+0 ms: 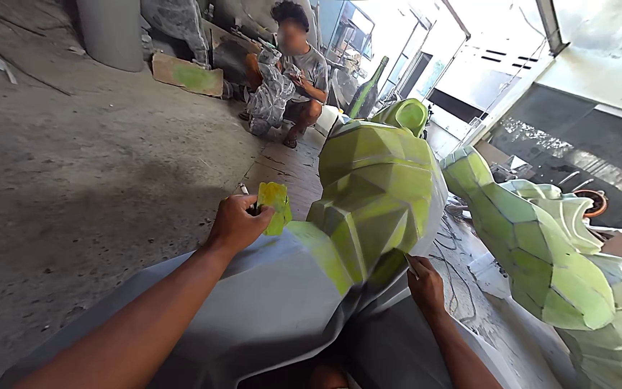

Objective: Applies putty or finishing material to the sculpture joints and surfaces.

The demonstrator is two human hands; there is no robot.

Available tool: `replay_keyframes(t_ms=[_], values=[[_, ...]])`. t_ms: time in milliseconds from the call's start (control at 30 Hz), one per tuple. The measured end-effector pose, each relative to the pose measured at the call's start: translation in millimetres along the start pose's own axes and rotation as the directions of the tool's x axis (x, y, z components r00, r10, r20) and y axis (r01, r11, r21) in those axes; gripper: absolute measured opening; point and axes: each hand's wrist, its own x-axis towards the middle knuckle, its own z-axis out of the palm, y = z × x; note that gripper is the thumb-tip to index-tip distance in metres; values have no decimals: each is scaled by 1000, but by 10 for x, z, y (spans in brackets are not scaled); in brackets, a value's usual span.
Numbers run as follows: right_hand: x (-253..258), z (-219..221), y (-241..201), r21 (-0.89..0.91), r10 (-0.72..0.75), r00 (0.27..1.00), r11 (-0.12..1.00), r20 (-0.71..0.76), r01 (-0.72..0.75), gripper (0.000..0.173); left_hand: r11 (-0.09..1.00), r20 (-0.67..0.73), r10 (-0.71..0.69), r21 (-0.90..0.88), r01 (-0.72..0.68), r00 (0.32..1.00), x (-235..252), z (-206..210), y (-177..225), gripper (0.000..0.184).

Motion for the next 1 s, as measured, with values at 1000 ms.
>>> replay_keyframes(t_ms=[1000], values=[[1295, -373, -135, -425, -196, 969, 872, 149, 241, 40, 999, -1, 30, 15, -30, 1000, -17, -5, -8, 20]])
